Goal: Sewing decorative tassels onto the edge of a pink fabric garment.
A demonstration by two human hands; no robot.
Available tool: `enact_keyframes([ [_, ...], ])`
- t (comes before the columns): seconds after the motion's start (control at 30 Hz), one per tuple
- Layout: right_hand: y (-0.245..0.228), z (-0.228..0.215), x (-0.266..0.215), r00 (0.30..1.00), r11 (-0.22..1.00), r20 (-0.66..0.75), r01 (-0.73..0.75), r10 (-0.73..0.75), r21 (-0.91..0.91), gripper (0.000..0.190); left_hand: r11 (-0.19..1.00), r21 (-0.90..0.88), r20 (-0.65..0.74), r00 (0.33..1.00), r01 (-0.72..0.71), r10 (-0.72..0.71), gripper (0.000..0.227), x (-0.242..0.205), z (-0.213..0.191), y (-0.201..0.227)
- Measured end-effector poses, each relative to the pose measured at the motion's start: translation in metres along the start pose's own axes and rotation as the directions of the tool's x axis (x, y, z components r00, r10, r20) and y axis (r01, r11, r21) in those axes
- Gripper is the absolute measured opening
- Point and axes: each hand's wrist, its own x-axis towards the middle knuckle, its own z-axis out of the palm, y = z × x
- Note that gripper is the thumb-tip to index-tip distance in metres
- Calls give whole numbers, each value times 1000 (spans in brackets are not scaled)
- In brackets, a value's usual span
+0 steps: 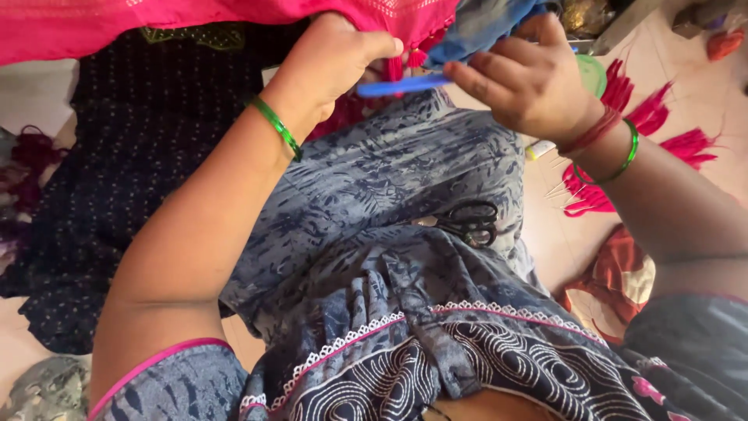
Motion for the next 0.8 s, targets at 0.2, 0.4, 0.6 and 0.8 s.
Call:
enact_keyframes([
  [0.2, -27, -21, 3, 994, 997, -81, 74, -72, 21, 35, 999, -1, -49, 998, -41, 41, 19, 3, 5, -29],
  [0.4, -102, 26, -9, 892, 633, 164, -418, 421, 651, 39, 941, 143, -98, 941, -308, 323, 31, -15, 33, -78],
  [0.6, -81, 70, 36, 433, -545, 534, -111, 726, 831, 35, 888, 192, -223, 862, -419, 455, 25, -27, 47, -93],
  [0.8, -86, 99, 68, 306, -608, 574, 17, 759, 794, 17, 899, 192, -264, 861, -394, 434, 29, -22, 27, -67],
])
